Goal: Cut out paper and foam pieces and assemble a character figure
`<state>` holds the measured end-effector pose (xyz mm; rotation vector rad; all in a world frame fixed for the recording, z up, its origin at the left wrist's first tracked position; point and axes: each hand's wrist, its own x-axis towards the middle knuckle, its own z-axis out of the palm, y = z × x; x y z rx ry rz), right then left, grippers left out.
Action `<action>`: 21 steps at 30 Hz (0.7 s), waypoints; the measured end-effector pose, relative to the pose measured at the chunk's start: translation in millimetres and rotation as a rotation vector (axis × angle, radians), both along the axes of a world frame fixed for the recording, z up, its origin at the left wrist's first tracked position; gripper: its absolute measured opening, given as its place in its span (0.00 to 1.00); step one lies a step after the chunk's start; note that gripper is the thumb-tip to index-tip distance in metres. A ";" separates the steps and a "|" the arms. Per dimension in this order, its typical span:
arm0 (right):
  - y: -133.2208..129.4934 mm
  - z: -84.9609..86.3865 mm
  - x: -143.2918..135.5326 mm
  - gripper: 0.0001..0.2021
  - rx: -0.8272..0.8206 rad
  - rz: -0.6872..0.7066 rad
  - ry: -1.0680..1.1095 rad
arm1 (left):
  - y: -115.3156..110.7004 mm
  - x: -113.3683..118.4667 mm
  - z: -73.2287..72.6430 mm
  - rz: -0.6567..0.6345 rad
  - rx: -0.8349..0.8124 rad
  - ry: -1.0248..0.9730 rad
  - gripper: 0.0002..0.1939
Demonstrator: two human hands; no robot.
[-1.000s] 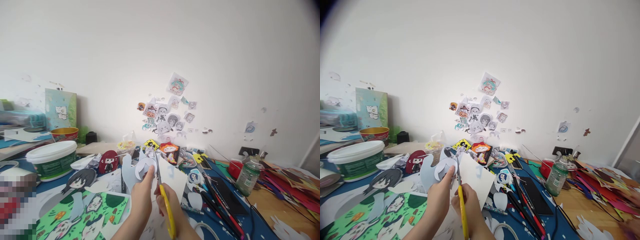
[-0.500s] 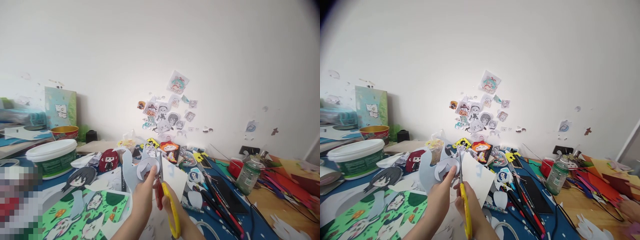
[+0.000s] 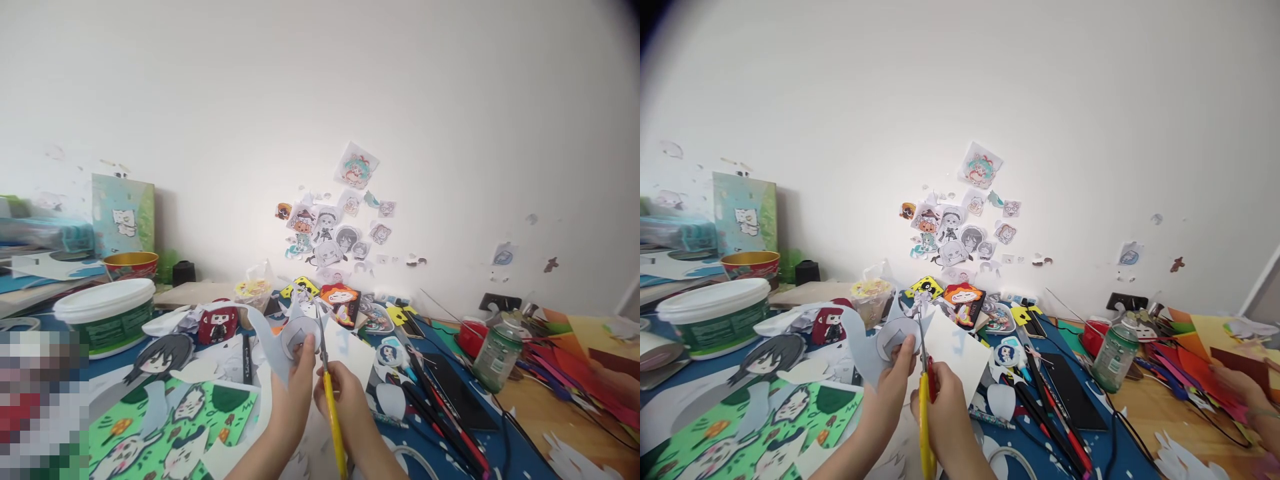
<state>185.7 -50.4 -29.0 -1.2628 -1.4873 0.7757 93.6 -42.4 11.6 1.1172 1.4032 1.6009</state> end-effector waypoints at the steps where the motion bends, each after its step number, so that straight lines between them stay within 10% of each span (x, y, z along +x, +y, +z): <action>1: -0.5 -0.6 0.2 0.04 0.016 -0.004 -0.004 | 1.0 0.9 -2.4 0.001 0.023 0.007 0.20; 21: -7.0 3.0 4.1 0.31 0.047 0.275 0.125 | -2.3 -9.0 11.7 -0.092 -0.274 -0.011 0.24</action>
